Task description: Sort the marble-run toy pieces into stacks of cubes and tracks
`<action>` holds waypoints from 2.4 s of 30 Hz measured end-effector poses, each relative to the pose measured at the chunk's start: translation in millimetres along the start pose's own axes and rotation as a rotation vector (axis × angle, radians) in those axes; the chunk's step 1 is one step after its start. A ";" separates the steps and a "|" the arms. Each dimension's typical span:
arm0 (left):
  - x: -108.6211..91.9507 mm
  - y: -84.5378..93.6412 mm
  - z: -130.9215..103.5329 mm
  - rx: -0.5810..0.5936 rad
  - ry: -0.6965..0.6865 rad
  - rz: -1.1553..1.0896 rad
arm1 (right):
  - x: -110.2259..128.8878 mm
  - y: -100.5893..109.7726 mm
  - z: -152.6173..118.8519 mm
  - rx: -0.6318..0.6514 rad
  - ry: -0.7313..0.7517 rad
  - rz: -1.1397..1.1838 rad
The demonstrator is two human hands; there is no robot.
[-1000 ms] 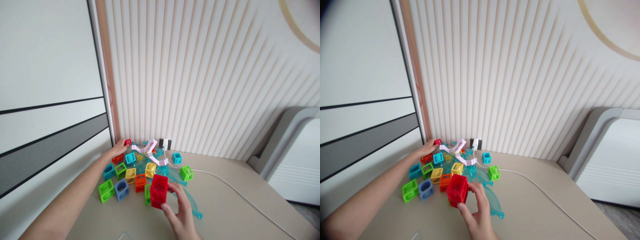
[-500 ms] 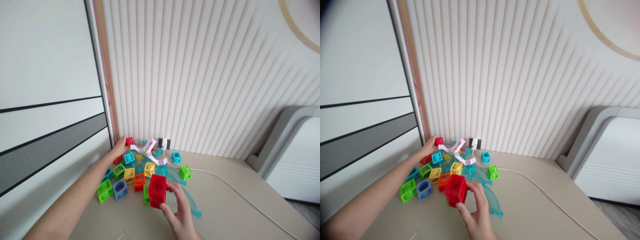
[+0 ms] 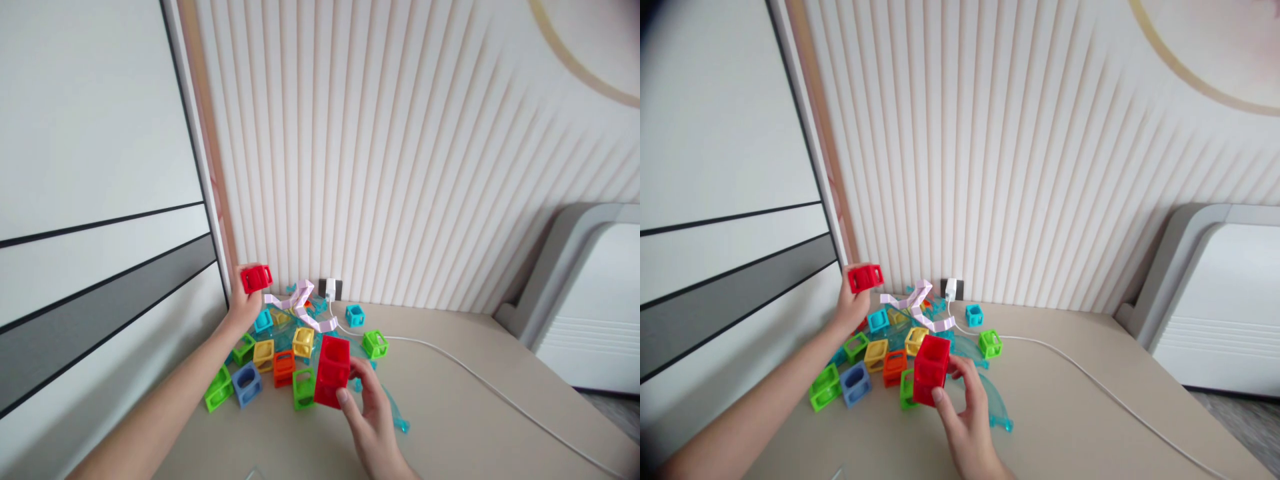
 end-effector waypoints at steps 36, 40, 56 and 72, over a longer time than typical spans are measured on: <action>-46.4 -83.8 -195.8 0.494 0.336 -0.383 | -40.2 12.7 6.5 -0.255 -0.400 0.465; -44.7 -82.4 -194.5 0.479 0.357 -0.390 | -38.9 8.0 5.3 -0.229 -0.417 0.449; -61.7 -72.2 -173.1 0.475 0.301 -0.377 | -44.8 3.3 4.2 -0.021 -0.378 0.335; -67.6 -76.2 -179.1 0.587 0.327 -0.402 | -35.8 -1.2 8.9 -0.028 -0.383 0.440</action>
Point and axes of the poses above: each hand's wrist, its own z-axis towards the middle knuckle, its own y-axis out of the back of the hand, x = y × z, the point moved 8 cm from there along z, towards the middle knuckle, and after that the axes turned 6 degrees about z, right-handed, at the moved point
